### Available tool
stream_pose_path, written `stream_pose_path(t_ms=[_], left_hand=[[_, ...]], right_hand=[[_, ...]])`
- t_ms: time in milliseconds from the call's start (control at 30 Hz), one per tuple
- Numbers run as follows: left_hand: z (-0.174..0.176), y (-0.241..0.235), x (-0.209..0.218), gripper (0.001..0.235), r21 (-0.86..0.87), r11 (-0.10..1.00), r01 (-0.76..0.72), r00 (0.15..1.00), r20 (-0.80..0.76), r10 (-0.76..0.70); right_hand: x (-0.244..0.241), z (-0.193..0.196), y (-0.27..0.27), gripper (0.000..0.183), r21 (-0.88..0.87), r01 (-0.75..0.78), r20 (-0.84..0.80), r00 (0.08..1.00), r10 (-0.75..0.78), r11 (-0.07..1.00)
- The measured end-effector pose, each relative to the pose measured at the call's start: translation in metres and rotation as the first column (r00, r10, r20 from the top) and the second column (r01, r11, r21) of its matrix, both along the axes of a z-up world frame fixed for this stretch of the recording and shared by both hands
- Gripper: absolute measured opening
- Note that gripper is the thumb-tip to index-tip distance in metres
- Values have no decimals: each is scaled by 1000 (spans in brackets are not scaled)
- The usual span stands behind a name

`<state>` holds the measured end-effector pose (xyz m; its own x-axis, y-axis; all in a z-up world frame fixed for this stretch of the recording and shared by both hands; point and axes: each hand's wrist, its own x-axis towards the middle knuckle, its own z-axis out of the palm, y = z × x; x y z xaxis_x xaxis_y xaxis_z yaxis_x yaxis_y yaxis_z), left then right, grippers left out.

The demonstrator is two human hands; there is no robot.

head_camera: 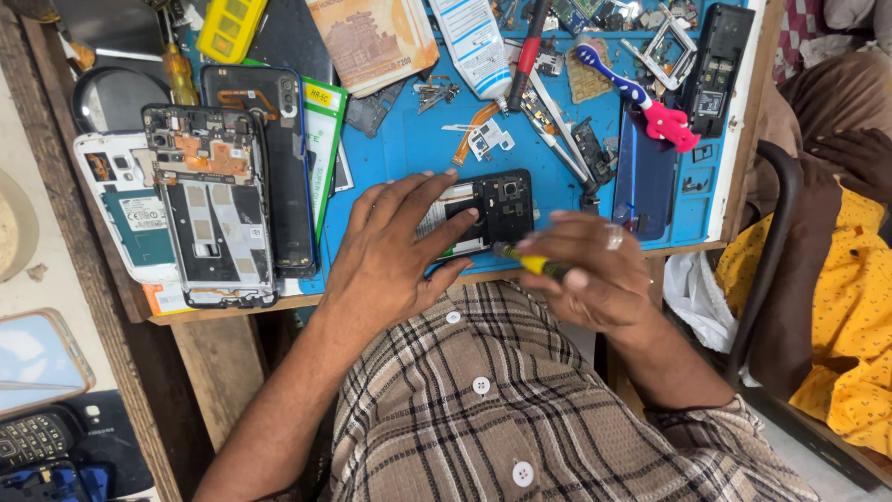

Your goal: The person removes the back cover of a smartphone, then uses a screwdriver to unscrew components around the camera module. The person handles the phone and tools throughout the clip.

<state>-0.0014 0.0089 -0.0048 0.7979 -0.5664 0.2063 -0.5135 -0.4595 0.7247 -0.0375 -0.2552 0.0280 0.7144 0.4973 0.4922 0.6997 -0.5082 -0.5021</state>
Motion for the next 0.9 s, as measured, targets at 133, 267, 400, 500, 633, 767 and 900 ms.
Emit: stream_pose_path(t_ms=[133, 267, 400, 500, 633, 767, 900], left_hand=[[1, -1, 0, 51, 2, 1000, 1, 1000, -2, -1], [-1, -2, -1, 50, 2, 1000, 3, 1000, 12, -3], [1, -2, -1, 50, 7, 1000, -9, 1000, 20, 9], [-1, -1, -1, 50, 2, 1000, 1, 1000, 14, -1], [1, -2, -1, 49, 4, 1000, -7, 1000, 14, 7], [0, -2, -1, 48, 5, 1000, 0, 1000, 7, 0], [1, -1, 0, 48, 17, 1000, 0, 1000, 17, 0]], right_hand=[[1, -1, 1, 72, -40, 55, 48, 997, -53, 998], [-3, -3, 3, 78, -89, 158, 111, 983, -148, 983], [1, -7, 6, 73, 13, 99, 64, 993, -100, 995], [-1, -8, 4, 74, 36, 80, 8, 997, -81, 996], [4, -5, -4, 71, -17, -35, 12, 999, 35, 999], [2, -5, -2, 81, -109, 217, 158, 967, -198, 970], [7, -6, 6, 75, 28, 35, 2, 999, -35, 999]])
